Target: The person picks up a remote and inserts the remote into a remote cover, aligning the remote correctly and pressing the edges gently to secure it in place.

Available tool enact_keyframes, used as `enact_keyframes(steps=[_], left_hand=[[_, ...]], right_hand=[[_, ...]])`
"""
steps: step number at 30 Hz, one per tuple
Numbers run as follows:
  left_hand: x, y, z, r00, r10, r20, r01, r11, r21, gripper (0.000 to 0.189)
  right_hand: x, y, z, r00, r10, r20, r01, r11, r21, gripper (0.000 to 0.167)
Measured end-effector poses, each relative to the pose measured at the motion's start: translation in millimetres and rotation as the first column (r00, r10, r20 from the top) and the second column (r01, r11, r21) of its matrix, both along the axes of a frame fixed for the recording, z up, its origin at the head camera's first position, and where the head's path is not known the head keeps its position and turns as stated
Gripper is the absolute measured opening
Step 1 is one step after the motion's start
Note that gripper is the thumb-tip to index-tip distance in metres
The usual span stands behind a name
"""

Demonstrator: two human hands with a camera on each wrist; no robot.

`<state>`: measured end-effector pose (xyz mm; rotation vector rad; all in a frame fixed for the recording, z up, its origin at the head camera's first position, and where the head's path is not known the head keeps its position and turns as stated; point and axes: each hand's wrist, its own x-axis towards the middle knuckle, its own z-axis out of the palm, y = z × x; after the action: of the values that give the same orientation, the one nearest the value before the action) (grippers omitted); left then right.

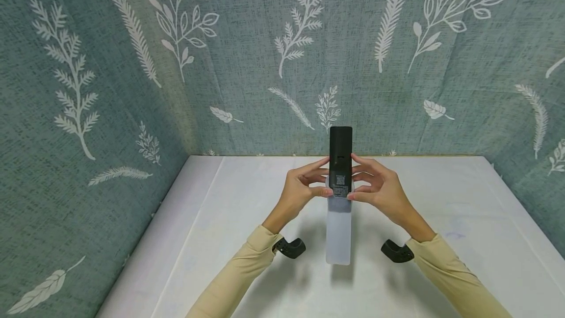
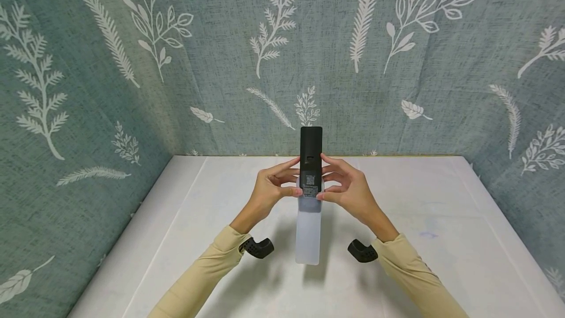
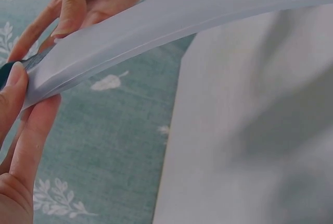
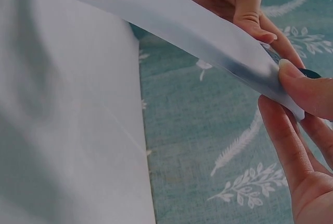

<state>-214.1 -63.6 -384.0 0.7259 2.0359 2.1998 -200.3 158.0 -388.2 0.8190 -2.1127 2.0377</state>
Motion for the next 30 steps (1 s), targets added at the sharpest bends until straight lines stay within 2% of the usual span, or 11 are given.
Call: enact_keyframes(steps=[3,5,10,18,23,26,30], left_hand=[[6.4,-0.7,8.4,1.000,0.002,0.002,-0.002,1.000,-0.001,0.067],[5.6,-0.8,6.5,1.000,0.005,-0.002,-0.005,1.000,0.004,0.067],[-3.1,-0.2,-7.9,1.000,0.006,-0.012,-0.006,1.000,0.023,0.067],[-3.7,-2.2,-7.0,1.000,0.000,0.008,0.000,1.000,0.016,0.068],[-3.5,-5.8,-3.5,0.999,-0.047,-0.005,0.047,0.999,-0.024,0.068],[-3.5,-8.0,-1.9,0.995,-0.098,-0.011,0.098,0.994,-0.049,0.070],[-4.5,-9.6,0.6,0.986,-0.168,-0.007,0.168,0.985,-0.045,0.082]], right_hand=[[0.1,-0.4,0.3,1.000,0.001,-0.002,-0.001,1.000,0.000,0.085],[0.4,-0.6,1.0,1.000,0.001,-0.003,-0.001,1.000,0.001,0.085],[0.6,-0.4,1.1,1.000,-0.003,-0.014,0.003,1.000,0.000,0.083],[1.5,-1.8,1.1,1.000,0.016,-0.021,-0.016,1.000,-0.002,0.083],[3.1,-1.5,3.6,0.999,0.036,-0.001,-0.036,0.999,0.028,0.087],[2.8,-0.4,5.7,0.996,0.082,0.022,-0.083,0.996,0.022,0.095],[2.2,1.6,8.5,0.986,0.161,0.039,-0.162,0.987,0.017,0.106]])
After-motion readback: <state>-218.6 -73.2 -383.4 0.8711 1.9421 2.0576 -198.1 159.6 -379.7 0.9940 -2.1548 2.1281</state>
